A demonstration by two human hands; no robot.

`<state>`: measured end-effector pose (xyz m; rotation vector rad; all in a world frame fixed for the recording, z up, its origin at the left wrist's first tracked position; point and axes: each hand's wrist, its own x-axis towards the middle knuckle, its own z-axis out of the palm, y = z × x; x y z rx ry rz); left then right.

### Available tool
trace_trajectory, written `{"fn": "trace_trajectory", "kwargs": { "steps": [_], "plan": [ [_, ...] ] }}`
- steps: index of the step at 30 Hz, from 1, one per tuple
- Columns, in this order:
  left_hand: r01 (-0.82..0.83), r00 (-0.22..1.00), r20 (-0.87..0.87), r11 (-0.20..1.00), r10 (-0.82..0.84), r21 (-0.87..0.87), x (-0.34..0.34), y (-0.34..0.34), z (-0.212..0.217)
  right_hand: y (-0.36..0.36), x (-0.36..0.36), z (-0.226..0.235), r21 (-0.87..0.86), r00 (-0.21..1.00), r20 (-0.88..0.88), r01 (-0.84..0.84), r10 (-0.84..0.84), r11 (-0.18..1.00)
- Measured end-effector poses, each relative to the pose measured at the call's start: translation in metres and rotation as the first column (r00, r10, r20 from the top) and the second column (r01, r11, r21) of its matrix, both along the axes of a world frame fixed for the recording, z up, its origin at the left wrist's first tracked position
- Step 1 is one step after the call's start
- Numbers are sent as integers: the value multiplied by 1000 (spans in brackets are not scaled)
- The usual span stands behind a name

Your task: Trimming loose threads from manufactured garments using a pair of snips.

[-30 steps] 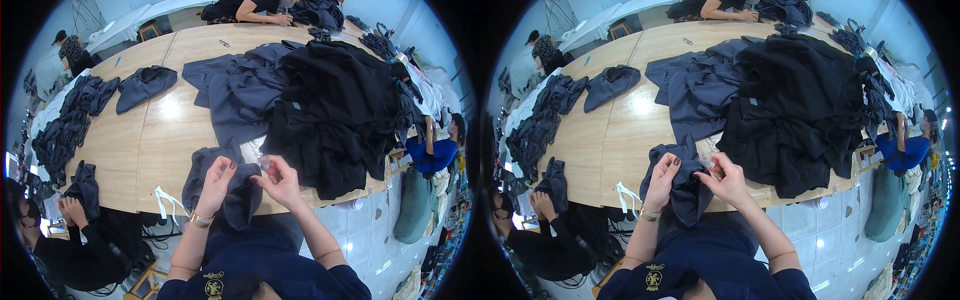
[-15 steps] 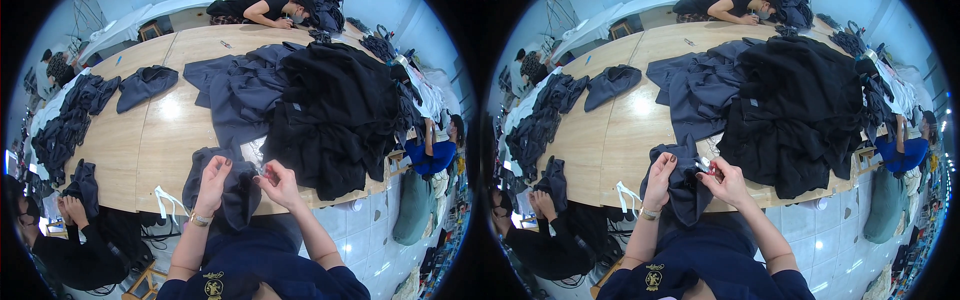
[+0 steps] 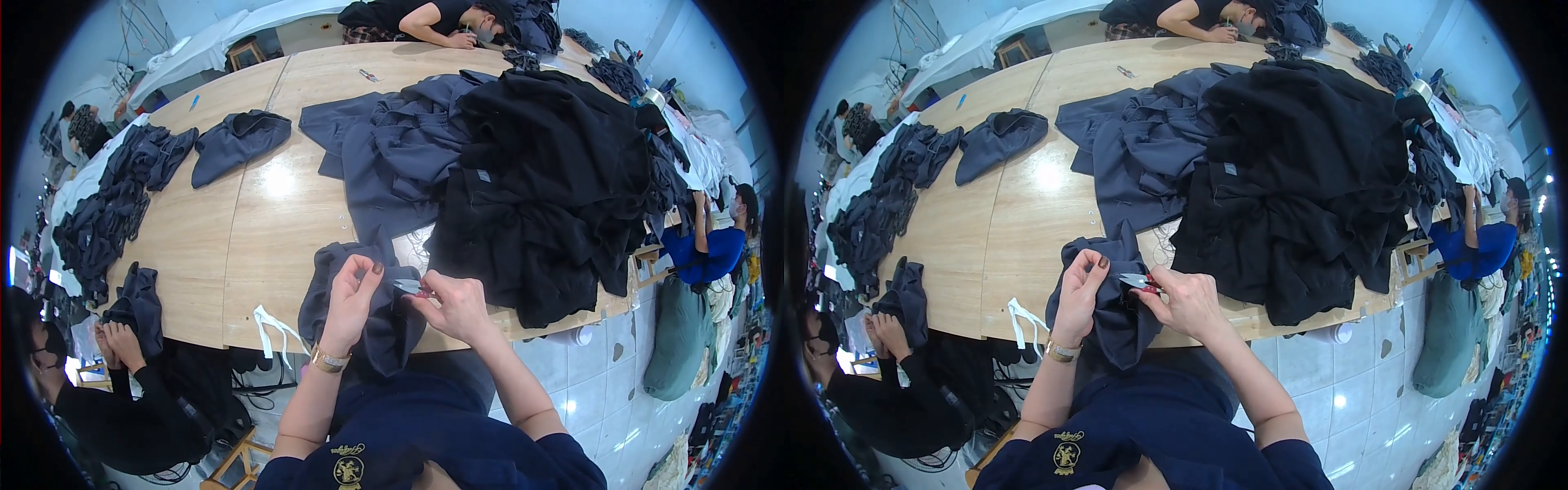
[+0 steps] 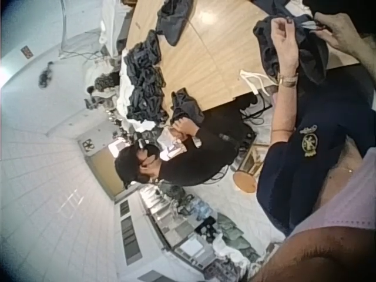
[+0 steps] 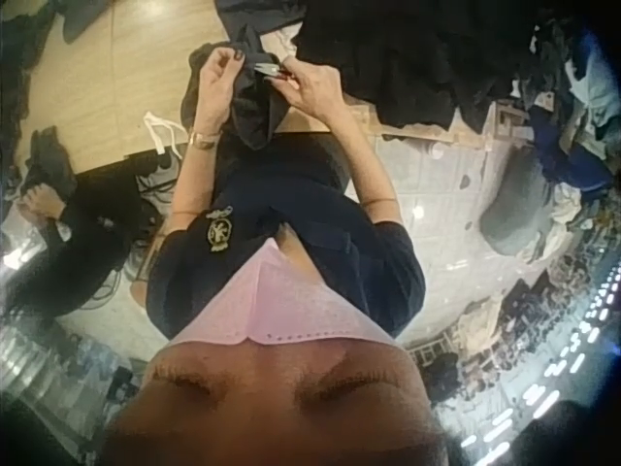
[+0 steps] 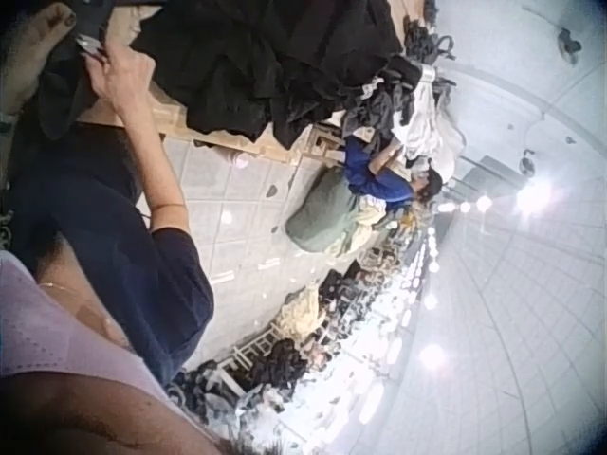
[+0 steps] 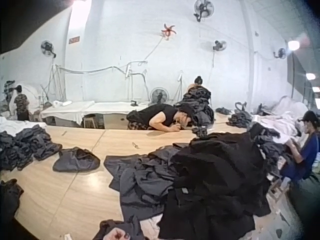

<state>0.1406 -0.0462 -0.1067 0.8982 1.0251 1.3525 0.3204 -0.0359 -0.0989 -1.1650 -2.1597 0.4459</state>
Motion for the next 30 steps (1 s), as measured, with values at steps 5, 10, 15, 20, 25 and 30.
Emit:
{"fn": "trace_trajectory", "kwargs": {
  "steps": [5, 10, 15, 20, 25, 30],
  "plan": [
    [12, 999, -35, 1000, -12, 6, 0, 0, -1, 0, 1, 5, 52, 998, 66, 5, -8, 999],
    [21, 999, -45, 1000, -22, -12, -2, 1, -2, 2, 5, -1, 79, 999, 43, 28, -31, 996],
    [-2, 1000, -11, 1000, 1, -19, -1, 2, -2, 5, 7, -1, 147, 1000, 28, 8, -12, 989],
    [-6, 1000, 2, 999, 7, -40, -5, 3, -3, 3, 6, 0, -257, 964, -227, 75, -135, 964],
    [12, 998, 59, 1000, -11, -21, -5, 6, 1, 2, -10, -14, -200, 866, -484, 30, -125, 979],
    [-13, 995, 97, 998, 19, -67, -10, 9, -8, -6, -16, -33, 27, 954, -298, 26, -17, 999]
  ]
}}
